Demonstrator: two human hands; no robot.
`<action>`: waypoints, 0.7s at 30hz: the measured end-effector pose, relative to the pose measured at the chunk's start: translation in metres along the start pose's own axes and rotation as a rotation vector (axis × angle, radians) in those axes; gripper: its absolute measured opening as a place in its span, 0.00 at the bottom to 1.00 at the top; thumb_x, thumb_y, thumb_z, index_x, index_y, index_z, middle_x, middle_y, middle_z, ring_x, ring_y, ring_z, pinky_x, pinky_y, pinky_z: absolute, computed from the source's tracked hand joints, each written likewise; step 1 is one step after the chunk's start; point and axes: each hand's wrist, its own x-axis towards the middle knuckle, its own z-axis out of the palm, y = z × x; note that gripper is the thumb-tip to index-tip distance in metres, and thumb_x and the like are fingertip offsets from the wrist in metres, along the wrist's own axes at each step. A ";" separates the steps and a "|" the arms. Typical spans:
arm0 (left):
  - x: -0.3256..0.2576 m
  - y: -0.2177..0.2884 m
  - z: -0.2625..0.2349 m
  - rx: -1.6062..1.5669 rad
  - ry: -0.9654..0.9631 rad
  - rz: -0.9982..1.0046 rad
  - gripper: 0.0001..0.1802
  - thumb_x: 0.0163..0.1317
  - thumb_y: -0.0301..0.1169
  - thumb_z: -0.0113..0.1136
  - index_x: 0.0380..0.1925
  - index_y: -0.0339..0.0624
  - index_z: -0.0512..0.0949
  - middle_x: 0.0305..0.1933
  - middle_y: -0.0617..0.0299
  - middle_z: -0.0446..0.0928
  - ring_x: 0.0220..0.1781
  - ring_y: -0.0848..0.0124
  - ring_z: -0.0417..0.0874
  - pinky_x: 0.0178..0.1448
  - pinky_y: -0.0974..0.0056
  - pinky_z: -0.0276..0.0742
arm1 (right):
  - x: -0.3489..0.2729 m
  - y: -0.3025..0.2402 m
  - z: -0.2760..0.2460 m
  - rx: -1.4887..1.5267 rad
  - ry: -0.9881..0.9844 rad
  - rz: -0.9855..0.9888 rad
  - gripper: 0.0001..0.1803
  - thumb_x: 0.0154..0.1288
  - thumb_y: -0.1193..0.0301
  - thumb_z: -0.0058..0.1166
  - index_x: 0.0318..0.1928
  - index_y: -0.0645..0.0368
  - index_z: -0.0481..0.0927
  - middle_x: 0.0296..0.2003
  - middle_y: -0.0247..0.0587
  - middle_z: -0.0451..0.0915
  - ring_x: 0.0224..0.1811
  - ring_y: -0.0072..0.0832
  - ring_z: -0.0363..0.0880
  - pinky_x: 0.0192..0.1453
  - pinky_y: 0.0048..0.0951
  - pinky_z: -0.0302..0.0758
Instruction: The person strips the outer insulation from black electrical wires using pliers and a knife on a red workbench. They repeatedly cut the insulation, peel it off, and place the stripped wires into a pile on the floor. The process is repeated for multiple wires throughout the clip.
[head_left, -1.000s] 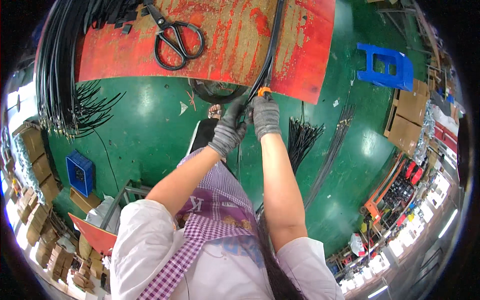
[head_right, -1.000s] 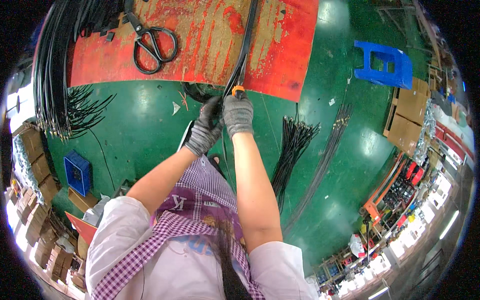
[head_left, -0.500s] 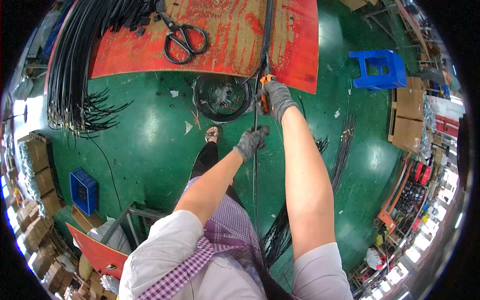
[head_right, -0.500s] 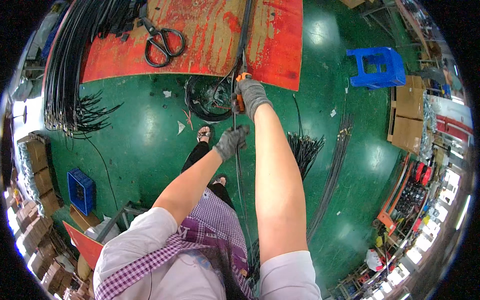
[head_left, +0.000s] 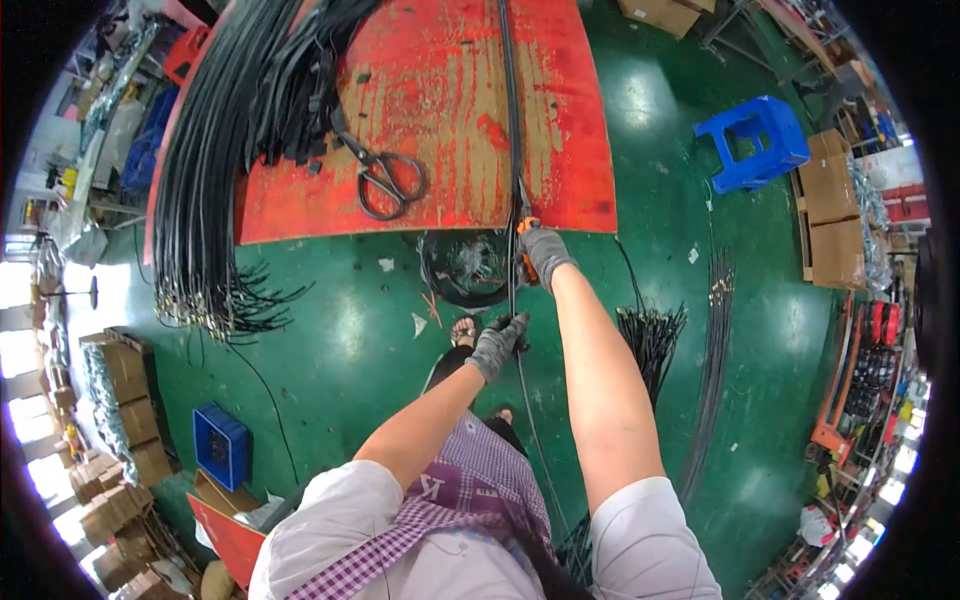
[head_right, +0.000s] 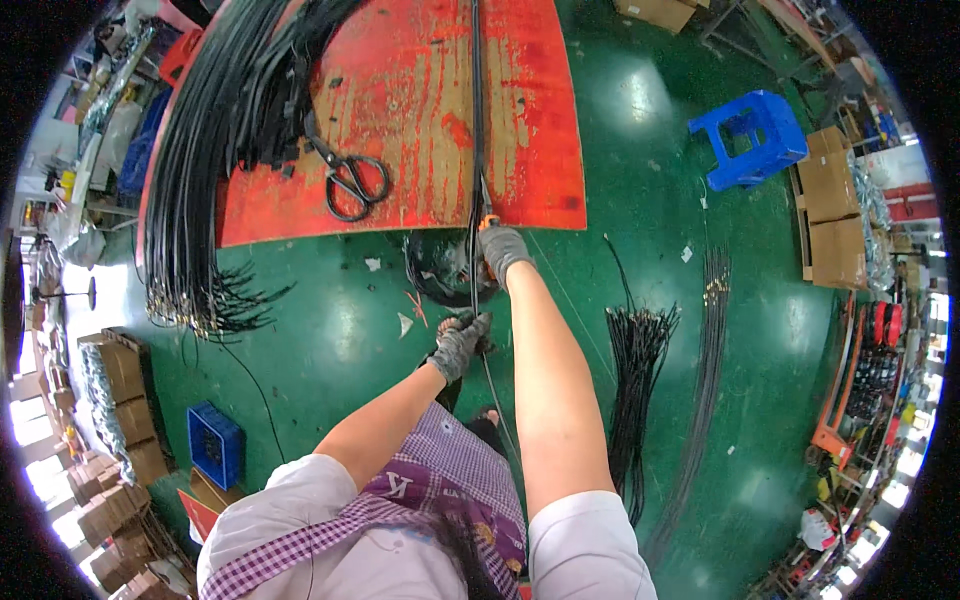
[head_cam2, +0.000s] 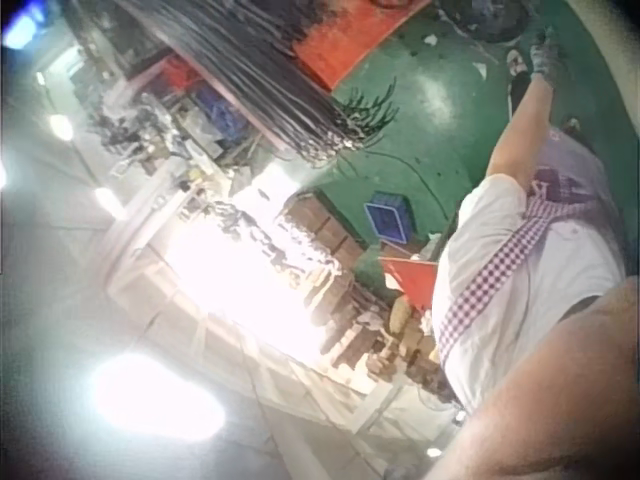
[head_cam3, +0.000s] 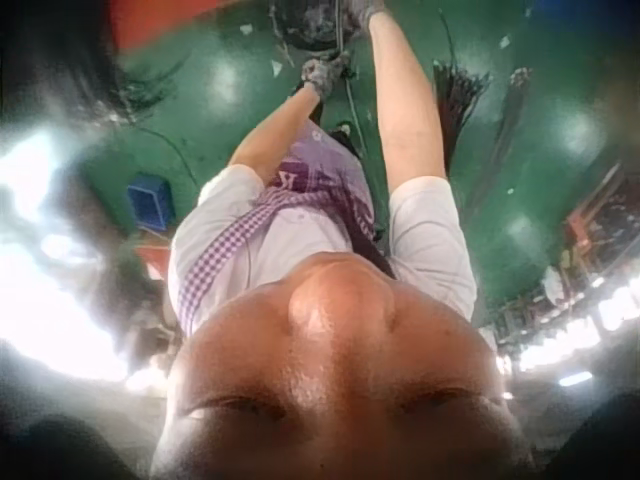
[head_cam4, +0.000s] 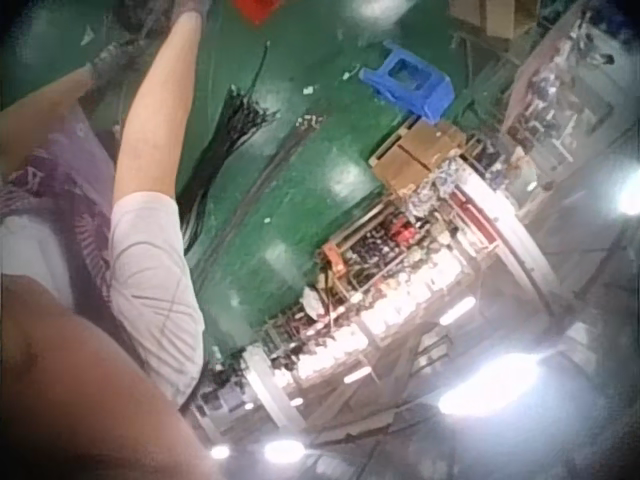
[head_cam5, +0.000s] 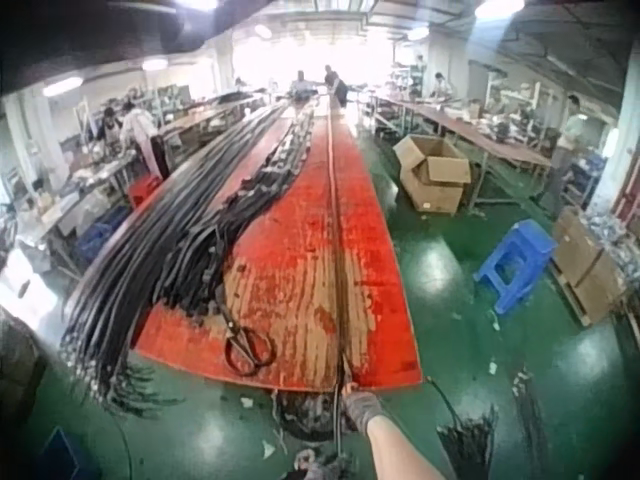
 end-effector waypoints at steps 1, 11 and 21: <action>-0.011 0.019 -0.001 0.009 0.011 0.016 0.15 0.49 0.40 0.57 0.30 0.41 0.70 0.16 0.66 0.66 0.16 0.75 0.66 0.21 0.70 0.67 | -0.003 -0.002 0.004 0.007 -0.036 -0.022 0.10 0.49 0.66 0.43 0.18 0.57 0.70 0.12 0.40 0.68 0.09 0.30 0.66 0.13 0.32 0.65; 0.009 -0.070 -0.026 -0.011 0.044 -0.111 0.09 0.52 0.30 0.53 0.33 0.39 0.70 0.21 0.65 0.69 0.20 0.75 0.68 0.23 0.70 0.66 | 0.043 0.040 -0.004 -1.049 0.190 -0.894 0.08 0.47 0.70 0.42 0.21 0.59 0.74 0.18 0.48 0.73 0.23 0.37 0.74 0.26 0.36 0.69; 0.011 -0.074 -0.042 0.133 0.049 -0.008 0.07 0.51 0.31 0.53 0.29 0.39 0.70 0.17 0.66 0.65 0.15 0.75 0.64 0.19 0.68 0.64 | 0.030 0.042 0.000 -1.124 0.327 -0.884 0.08 0.45 0.71 0.42 0.26 0.57 0.74 0.23 0.45 0.74 0.27 0.38 0.74 0.30 0.36 0.69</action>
